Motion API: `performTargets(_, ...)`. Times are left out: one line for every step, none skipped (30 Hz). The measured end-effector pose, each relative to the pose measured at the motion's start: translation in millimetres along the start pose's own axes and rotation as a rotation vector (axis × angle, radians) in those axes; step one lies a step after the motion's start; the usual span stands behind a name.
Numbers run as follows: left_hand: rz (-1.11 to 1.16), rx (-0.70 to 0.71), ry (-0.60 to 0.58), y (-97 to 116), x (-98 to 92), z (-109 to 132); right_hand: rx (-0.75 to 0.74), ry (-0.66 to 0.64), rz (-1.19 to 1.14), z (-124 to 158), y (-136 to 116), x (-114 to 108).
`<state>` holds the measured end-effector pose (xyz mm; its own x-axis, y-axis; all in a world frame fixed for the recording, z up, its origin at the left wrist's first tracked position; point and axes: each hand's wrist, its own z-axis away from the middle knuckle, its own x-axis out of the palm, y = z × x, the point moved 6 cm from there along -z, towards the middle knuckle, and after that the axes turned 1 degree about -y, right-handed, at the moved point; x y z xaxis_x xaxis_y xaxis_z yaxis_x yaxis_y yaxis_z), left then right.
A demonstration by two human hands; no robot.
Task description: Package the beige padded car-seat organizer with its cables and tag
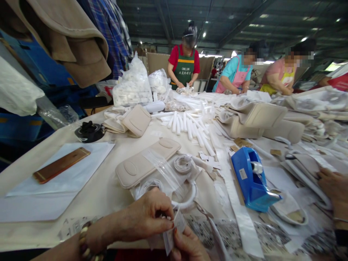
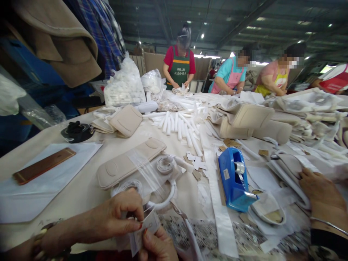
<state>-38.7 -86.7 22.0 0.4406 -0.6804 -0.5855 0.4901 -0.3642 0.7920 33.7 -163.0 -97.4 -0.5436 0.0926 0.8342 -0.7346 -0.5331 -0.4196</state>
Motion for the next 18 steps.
performTargets(0.035,0.005,0.013,-1,-0.9,1,0.015,0.028,0.007,0,-2,-1)
performTargets(0.058,0.010,0.027,-3,-1.5,2,0.018,0.061,0.011,0,-4,-2)
performTargets(0.071,0.015,0.038,-4,-1.7,2,0.011,0.097,0.009,0,-8,-2)
performTargets(0.075,0.022,0.044,-4,-1.5,2,-0.006,0.135,0.004,0,-11,-2)
performTargets(0.069,0.029,0.046,-4,-1.0,3,-0.030,0.175,-0.001,1,-14,-2)
performTargets(0.054,0.041,0.048,-3,-0.3,3,-0.058,0.213,-0.007,1,-17,-2)
performTargets(0.026,0.060,0.049,-1,0.5,4,-0.083,0.244,-0.012,1,-18,-2)
performTargets(-0.015,0.093,0.051,3,1.6,5,-0.099,0.260,-0.013,0,-19,-1)
performTargets(-0.066,0.132,0.057,8,3.3,6,-0.115,0.270,-0.013,-1,-19,-1)
performTargets(-0.126,0.172,0.069,13,5.8,8,-0.126,0.276,-0.014,-2,-18,-2)
performTargets(-0.190,0.214,0.089,17,9.3,10,-0.123,0.274,-0.017,-4,-16,-3)
performTargets(-0.261,0.254,0.120,21,13.7,12,-0.115,0.270,-0.023,-6,-14,-5)
performTargets(-0.341,0.298,0.171,24,19.0,15,-0.107,0.267,-0.034,-8,-12,-7)
performTargets(-0.434,0.344,0.240,26,25.0,18,-0.100,0.266,-0.045,-9,-10,-10)
performTargets(-0.546,0.396,0.333,28,31.6,22,-0.096,0.267,-0.053,-10,-8,-12)
performTargets(-0.671,0.458,0.432,29,39.4,27,-0.099,0.268,-0.055,-10,-7,-13)
performTargets(-0.804,0.508,0.522,29,48.4,32,-0.108,0.269,-0.051,-10,-7,-15)
performTargets(-0.928,0.548,0.598,27,57.5,36,-0.114,0.268,-0.043,-9,-8,-15)
